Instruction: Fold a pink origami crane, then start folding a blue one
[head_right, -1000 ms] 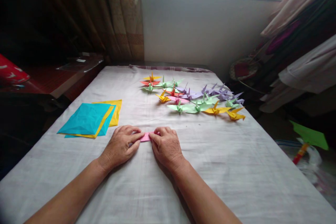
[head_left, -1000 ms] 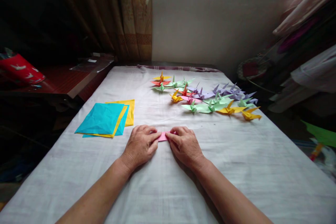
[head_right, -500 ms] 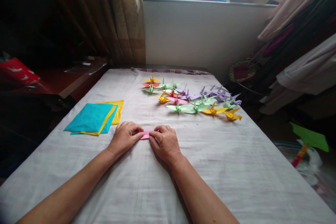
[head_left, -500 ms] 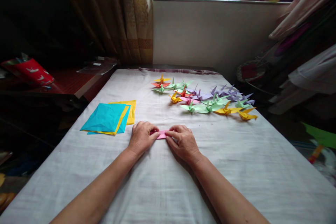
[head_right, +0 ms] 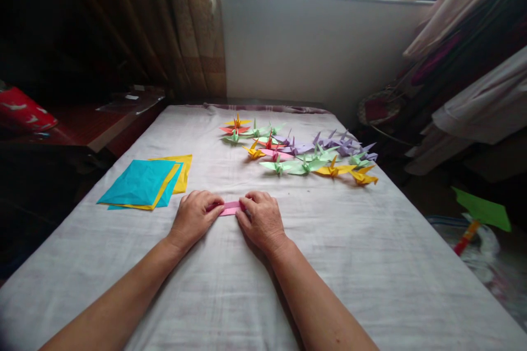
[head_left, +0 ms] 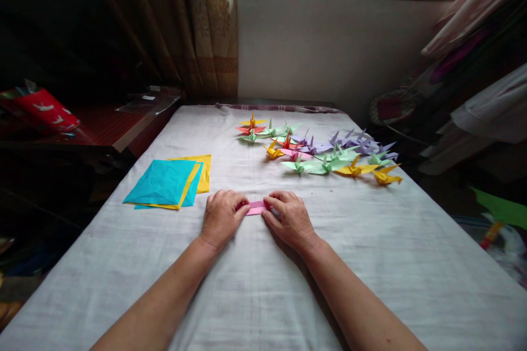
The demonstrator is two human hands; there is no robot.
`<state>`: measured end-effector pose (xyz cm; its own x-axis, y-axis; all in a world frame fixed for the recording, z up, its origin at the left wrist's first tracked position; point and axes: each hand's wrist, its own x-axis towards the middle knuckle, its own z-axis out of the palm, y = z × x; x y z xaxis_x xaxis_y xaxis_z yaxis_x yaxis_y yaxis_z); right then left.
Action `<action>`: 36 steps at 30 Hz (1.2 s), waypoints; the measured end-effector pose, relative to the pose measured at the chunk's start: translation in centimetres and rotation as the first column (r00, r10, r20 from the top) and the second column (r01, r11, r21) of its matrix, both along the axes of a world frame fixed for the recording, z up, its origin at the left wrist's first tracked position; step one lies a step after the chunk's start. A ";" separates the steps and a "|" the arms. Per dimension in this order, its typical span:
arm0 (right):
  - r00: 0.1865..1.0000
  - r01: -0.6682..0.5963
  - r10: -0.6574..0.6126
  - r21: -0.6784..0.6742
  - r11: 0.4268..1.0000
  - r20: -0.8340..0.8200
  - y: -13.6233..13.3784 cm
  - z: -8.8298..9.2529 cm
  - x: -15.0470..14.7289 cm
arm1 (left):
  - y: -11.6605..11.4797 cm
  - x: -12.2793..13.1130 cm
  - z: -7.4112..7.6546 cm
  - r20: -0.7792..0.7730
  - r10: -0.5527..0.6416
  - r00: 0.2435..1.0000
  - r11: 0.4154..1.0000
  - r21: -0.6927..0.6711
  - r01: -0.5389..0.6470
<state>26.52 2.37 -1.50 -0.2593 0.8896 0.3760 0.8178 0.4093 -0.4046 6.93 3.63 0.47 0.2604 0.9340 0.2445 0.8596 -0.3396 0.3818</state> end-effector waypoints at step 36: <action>0.999 0.034 -0.031 0.088 0.995 -0.031 0.0 -0.4 0.2 | -0.7 0.3 -0.1 0.004 -0.081 0.997 0.996 0.038 0.081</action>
<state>26.75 2.33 -1.90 -0.2182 0.8601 0.4611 0.8196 0.4179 -0.3918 7.20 2.94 0.35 0.3334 0.9000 0.2809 0.8264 -0.4223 0.3724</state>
